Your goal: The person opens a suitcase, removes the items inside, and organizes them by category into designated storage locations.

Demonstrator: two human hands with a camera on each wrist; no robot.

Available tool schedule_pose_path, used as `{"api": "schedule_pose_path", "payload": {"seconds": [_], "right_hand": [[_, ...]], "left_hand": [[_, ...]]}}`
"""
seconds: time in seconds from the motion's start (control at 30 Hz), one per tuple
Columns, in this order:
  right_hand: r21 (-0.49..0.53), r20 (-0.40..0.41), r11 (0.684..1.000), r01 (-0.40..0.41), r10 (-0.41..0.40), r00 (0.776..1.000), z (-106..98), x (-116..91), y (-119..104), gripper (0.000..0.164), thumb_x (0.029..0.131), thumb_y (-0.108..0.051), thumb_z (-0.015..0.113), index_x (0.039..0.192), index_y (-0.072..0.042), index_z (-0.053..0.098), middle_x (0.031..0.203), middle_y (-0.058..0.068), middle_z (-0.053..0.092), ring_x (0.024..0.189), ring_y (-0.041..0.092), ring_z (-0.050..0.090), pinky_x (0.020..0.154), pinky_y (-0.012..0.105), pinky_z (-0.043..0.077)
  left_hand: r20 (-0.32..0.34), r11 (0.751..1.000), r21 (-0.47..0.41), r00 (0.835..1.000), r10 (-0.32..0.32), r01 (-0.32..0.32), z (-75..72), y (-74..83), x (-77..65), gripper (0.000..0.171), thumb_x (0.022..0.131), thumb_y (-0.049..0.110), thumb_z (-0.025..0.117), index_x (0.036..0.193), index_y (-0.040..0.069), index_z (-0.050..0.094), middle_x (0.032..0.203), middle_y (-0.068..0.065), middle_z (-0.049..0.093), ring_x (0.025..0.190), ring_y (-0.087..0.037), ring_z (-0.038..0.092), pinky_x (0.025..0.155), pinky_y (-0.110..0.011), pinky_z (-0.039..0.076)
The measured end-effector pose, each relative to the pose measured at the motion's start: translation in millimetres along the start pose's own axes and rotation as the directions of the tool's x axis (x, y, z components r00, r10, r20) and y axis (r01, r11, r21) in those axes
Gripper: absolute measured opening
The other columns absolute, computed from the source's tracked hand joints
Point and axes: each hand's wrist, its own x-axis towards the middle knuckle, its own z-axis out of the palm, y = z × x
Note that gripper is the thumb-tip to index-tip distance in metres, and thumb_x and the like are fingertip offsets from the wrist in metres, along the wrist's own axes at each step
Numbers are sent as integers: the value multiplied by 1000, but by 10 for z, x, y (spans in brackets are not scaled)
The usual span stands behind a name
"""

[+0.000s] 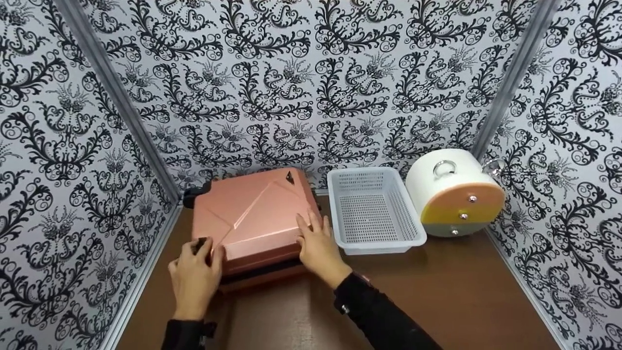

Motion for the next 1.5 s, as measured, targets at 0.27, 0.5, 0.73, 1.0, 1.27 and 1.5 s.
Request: {"api": "schedule_pose_path", "payload": {"seconds": [0.27,0.5,0.73,1.0,1.27,1.5], "right_hand": [[-55,-90,998,-41,36,995,108,-150,-249,68,111,-35,64,172,-14,41,184,22,22,161,69,23,118,65,51],[-37,16,999,12,-12,1000,53,-21,-56,80,110,-41,65,174,-8,31,184,27,15,160,73,14,113,61,56],[-7,59,1000,10,-10,998,-51,156,135,81,110,-38,65,176,-12,26,184,26,14,162,70,14,126,70,38],[55,169,996,65,-74,983,144,-184,-391,77,112,-47,60,177,-29,24,188,11,0,161,70,14,109,70,55],[-16,211,995,102,-96,973,270,-239,-531,80,113,-60,52,177,-21,25,187,19,-1,158,71,27,114,61,56],[-60,216,998,23,-9,976,234,-14,-348,87,111,-74,32,179,-26,8,189,4,-5,161,62,32,112,67,55]], "left_hand": [[177,983,-32,967,181,-178,-9,37,279,53,114,32,60,149,-8,62,165,-42,43,151,-75,34,122,-82,32],[193,975,115,967,163,-188,19,274,31,67,112,44,62,158,-5,54,164,-38,49,152,-70,40,124,-73,39],[259,949,126,933,249,-288,-163,387,-16,56,112,48,62,146,4,69,151,-31,65,133,-67,60,107,-72,54],[399,993,-36,910,115,-110,-276,-147,215,65,118,50,43,168,7,44,176,-29,31,161,-63,28,124,-79,29],[310,987,-107,939,150,-123,-120,-211,62,58,119,43,46,164,6,50,174,-24,39,164,-56,30,131,-72,27],[207,978,-8,956,207,-210,131,-114,-126,63,116,57,40,166,20,51,175,-9,46,162,-55,37,122,-71,42]]}}
